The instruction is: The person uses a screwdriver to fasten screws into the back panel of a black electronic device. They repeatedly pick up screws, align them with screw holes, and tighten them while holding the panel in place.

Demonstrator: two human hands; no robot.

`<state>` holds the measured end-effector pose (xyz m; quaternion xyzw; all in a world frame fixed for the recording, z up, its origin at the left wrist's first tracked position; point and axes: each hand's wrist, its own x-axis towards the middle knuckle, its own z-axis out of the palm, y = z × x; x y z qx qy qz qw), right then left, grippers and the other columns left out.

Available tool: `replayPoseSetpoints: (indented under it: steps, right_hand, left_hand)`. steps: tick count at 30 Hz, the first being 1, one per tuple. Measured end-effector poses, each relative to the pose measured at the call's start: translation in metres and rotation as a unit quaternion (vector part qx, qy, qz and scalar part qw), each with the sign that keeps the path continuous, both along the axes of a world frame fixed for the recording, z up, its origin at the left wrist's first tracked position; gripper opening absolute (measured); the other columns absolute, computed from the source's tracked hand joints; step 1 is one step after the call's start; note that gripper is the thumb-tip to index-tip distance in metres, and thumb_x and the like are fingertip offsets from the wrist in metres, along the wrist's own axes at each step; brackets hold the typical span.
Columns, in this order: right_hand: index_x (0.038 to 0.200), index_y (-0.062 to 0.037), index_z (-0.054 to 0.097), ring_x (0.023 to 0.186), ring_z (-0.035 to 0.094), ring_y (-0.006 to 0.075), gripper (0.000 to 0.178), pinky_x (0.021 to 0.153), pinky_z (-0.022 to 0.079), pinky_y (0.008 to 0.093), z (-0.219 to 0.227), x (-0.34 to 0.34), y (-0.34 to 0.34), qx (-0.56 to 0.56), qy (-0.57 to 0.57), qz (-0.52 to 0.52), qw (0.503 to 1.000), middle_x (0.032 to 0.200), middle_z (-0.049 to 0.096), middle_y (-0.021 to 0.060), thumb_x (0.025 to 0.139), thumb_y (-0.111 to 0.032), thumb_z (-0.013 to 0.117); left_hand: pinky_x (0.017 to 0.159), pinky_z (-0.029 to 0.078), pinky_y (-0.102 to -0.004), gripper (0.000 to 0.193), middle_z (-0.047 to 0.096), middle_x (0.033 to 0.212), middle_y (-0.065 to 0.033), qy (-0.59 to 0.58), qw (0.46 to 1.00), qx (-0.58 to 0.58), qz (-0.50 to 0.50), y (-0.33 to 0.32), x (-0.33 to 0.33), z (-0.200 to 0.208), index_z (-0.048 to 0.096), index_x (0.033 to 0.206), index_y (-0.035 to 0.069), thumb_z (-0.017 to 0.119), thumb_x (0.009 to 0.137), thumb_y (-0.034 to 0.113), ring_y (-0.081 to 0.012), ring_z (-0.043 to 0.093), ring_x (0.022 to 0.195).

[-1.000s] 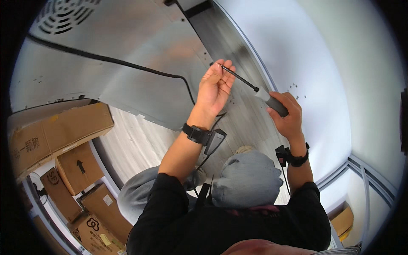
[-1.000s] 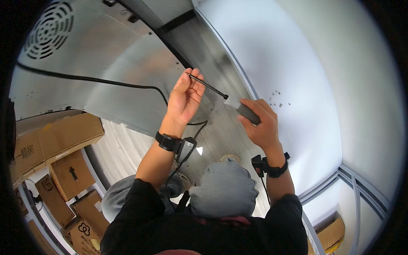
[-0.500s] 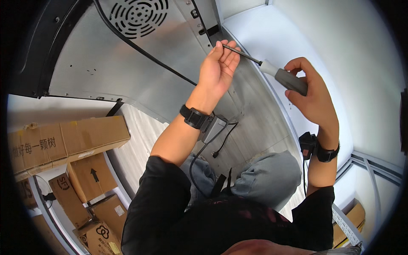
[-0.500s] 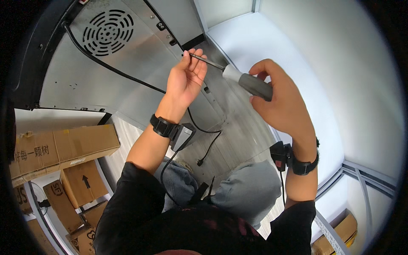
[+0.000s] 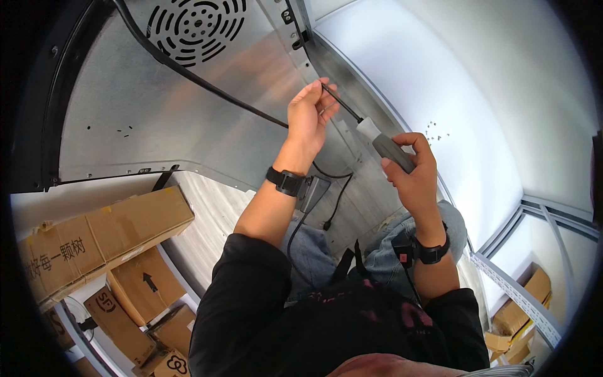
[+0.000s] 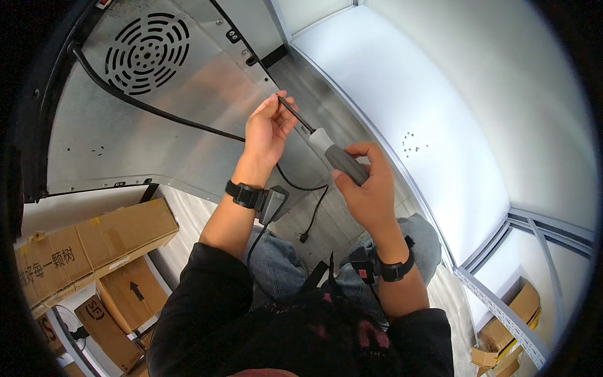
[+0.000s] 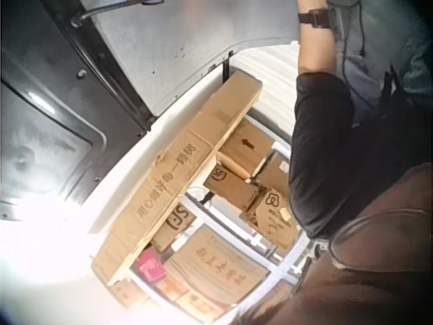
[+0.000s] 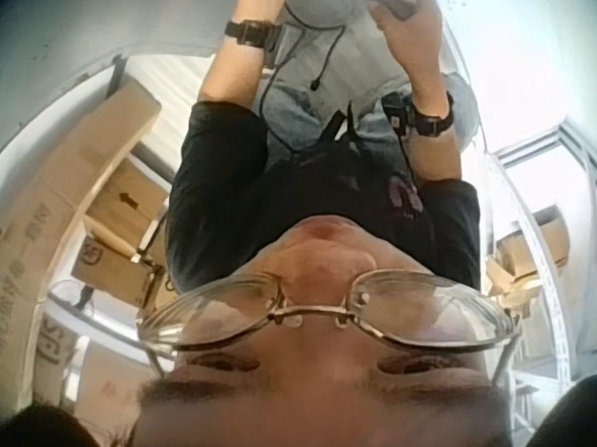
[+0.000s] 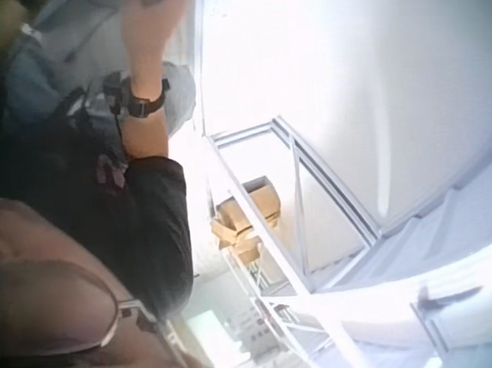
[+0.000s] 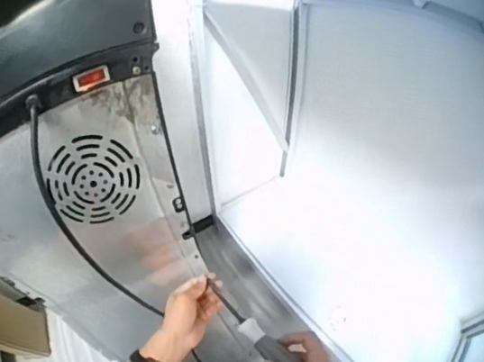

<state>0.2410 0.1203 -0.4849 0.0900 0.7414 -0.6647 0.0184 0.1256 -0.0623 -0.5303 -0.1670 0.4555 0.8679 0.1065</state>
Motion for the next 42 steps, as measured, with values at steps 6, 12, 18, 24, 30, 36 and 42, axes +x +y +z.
replayPoseSetpoints:
  steps: [6, 12, 18, 24, 30, 36, 42]
  right_hand:
    - [0.103, -0.0016, 0.053, 0.073, 0.061, 0.0148, 0.030, 0.062, 0.049, 0.0270, -0.013, -0.010, -0.017, -0.007, 0.032, -0.015, 0.999, 0.095, 0.057, 0.0093, 0.076, -0.003, 0.067]
    - [0.101, -0.0005, 0.053, 0.071, 0.062, 0.0159, 0.029, 0.062, 0.050, 0.0276, -0.027, -0.022, -0.023, -0.018, 0.070, -0.015, 0.997, 0.094, 0.057, 0.0099, 0.076, -0.003, 0.067]
    - [0.100, 0.0000, 0.054, 0.071, 0.062, 0.0158, 0.028, 0.061, 0.050, 0.0276, -0.024, -0.024, -0.027, -0.024, 0.058, -0.022, 0.998, 0.093, 0.058, 0.0101, 0.076, -0.002, 0.067]
    - [0.100, 0.0004, 0.055, 0.070, 0.061, 0.0153, 0.029, 0.059, 0.049, 0.0268, -0.025, -0.027, -0.025, -0.018, 0.065, -0.022, 0.997, 0.092, 0.058, 0.0095, 0.075, -0.003, 0.068]
    - [0.101, 0.0009, 0.058, 0.074, 0.062, 0.0157, 0.029, 0.063, 0.049, 0.0269, -0.021, -0.032, -0.021, -0.016, 0.057, -0.026, 0.998, 0.091, 0.058, 0.0089, 0.075, -0.004, 0.069]
    - [0.103, 0.0023, 0.061, 0.076, 0.062, 0.0147, 0.029, 0.065, 0.049, 0.0268, -0.022, -0.034, -0.022, 0.017, 0.068, -0.051, 0.996, 0.089, 0.062, 0.0101, 0.077, -0.006, 0.069]
    - [0.108, 0.0007, 0.060, 0.062, 0.058, 0.0120, 0.028, 0.063, 0.047, 0.0270, -0.020, -0.036, -0.027, -0.034, -0.020, -0.062, 0.997, 0.081, 0.064, 0.0094, 0.085, -0.014, 0.066]
  left_hand:
    - [0.076, 0.045, -0.0265, 0.024, 0.063, 0.100, -0.0035, 0.019, 0.999, -0.019, 0.024, -0.001, -0.019, 0.000, 0.057, 0.112, 0.006, 0.045, 0.098, 0.021, -0.0149, 0.058, 0.090]
    - [0.077, 0.044, -0.0265, 0.023, 0.064, 0.101, -0.0041, 0.022, 0.999, -0.033, 0.027, -0.008, -0.029, -0.004, 0.058, 0.111, 0.005, 0.044, 0.098, 0.019, -0.0154, 0.059, 0.090]
    - [0.076, 0.044, -0.0264, 0.021, 0.065, 0.098, -0.0045, 0.018, 0.997, -0.050, 0.051, -0.005, -0.033, -0.006, 0.060, 0.107, 0.005, 0.047, 0.096, 0.018, -0.0161, 0.059, 0.091]
    - [0.075, 0.043, -0.0269, 0.020, 0.066, 0.095, -0.0041, 0.007, 0.996, -0.047, 0.072, -0.001, -0.035, -0.006, 0.061, 0.105, 0.006, 0.048, 0.095, 0.018, -0.0159, 0.060, 0.087]
    - [0.074, 0.044, -0.0271, 0.021, 0.067, 0.094, -0.0038, 0.001, 0.995, -0.062, 0.082, 0.001, -0.036, -0.003, 0.061, 0.104, 0.006, 0.049, 0.095, 0.020, -0.0152, 0.060, 0.086]
    - [0.076, 0.044, -0.0269, 0.021, 0.067, 0.096, -0.0040, -0.001, 0.996, -0.053, 0.068, -0.002, -0.036, -0.006, 0.060, 0.106, 0.005, 0.048, 0.095, 0.019, -0.0155, 0.061, 0.088]
    - [0.078, 0.043, -0.0268, 0.023, 0.066, 0.100, -0.0046, 0.029, 0.999, -0.036, 0.009, -0.009, -0.030, -0.001, 0.059, 0.111, 0.004, 0.048, 0.096, 0.018, -0.0163, 0.060, 0.094]
